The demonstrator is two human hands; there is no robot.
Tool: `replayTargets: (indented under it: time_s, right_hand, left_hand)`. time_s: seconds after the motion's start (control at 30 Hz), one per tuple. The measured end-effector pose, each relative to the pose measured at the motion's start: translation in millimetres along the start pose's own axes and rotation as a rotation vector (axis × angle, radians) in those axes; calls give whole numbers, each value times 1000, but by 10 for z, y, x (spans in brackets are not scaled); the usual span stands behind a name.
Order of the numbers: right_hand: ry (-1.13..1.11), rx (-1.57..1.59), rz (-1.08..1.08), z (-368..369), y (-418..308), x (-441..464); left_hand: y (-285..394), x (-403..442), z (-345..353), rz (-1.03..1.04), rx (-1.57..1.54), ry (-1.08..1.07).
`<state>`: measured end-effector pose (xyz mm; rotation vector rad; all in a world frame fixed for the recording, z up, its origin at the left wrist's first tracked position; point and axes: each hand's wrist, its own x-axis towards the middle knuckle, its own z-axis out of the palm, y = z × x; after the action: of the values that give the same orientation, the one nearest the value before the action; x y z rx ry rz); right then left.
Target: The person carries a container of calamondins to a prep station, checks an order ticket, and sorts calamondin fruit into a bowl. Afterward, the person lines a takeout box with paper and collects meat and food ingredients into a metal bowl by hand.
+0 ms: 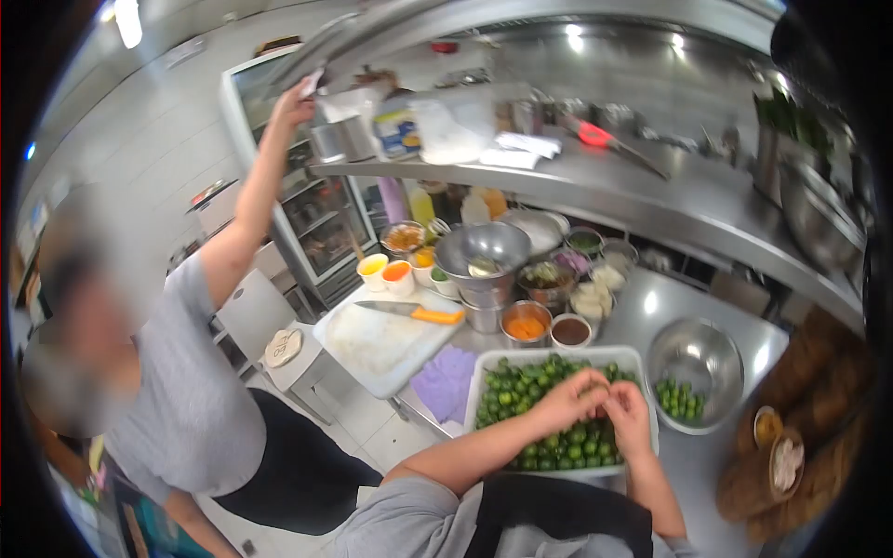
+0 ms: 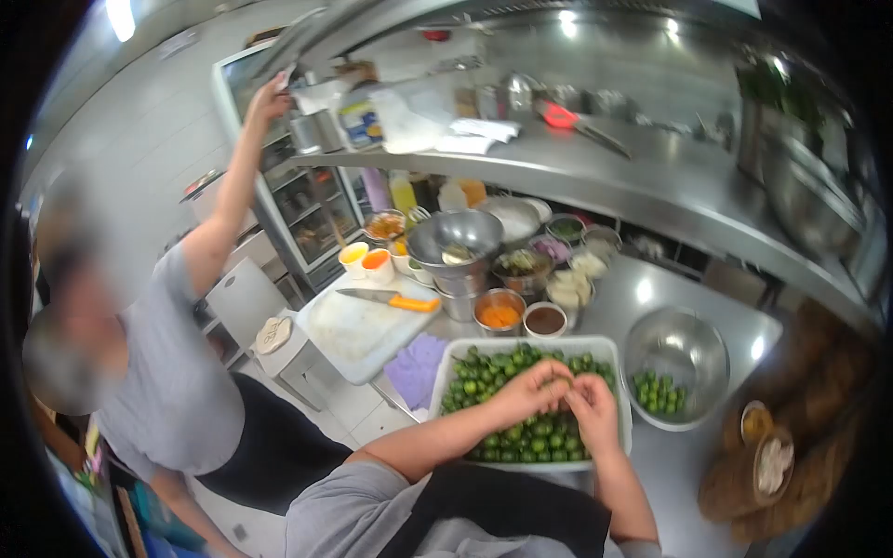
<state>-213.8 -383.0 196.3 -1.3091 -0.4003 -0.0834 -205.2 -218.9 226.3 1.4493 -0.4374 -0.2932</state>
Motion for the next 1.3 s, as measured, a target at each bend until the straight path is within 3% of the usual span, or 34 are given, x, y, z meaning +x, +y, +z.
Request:
replayTargets:
  time_s: [0.1,0.23,0.3,0.37,0.4,0.43,0.5,0.6,0.67,0.73,0.8,0.9,0.97,1.0,1.07,1.13,1.2,1.23,1.27,1.3]
  right_hand:
    - [-57,64,80,-96,97,43]
    - [-63,36,102,-49,87,9]
    - [-51,11,130,1,95,9]
    - [35,-438,-18,70,75,21]
    - [-4,-863,-199,81,13,17]
    - [-50,-969,-298,70,61,6]
    - [-85,-1118,-349,78,103,-49]
    - [-69,-1044,-426,166,101,-16]
    - [-104,-1045,-359,73,209,-5]
    - [-137,-1048,-283,48,264,-5]
    - [-92,-961,-420,50,266,4]
    - [-66,-740,-266,234,-41,-74]
    - [-51,-801,-291,62,155,-2]
    - [-38,-861,-314,-33,258,29]
    - [-13,-864,-278,-20,210,28]
    - [13,-872,-243,-12,197,41]
    - [45,-921,-162,-73,241,14]
    - [62,-945,-120,-92,263,6]
    - [78,-877,-159,-92,297,20]
    - [79,-881,-155,-83,284,33]
  left_hand:
    - [7,-22,-27,-14,6,-86]
    - [81,-64,-35,-82,82,-27]
    - [-290,92,-82,338,298,138]
    - [-171,114,-93,401,338,250]
    - [-105,133,-101,451,386,344]
    - [17,147,-97,460,382,362]
    - [252,197,-71,247,287,262]
    - [192,839,299,578,447,117]
    - [40,1254,598,543,482,-16]
    - [-76,1507,889,491,584,-16]
    - [-91,1541,1002,437,683,-20]
    - [1,1488,1012,346,602,-120]
    - [126,1332,844,422,577,-340]
    - [214,1211,727,420,574,-337]
    - [542,818,450,94,372,-389]
    - [538,634,128,382,614,-250]
    - [817,166,-252,263,685,-22]
    - [657,62,-466,285,485,158]
    - [333,114,-828,633,618,300]
    - [193,11,-1125,745,672,452]
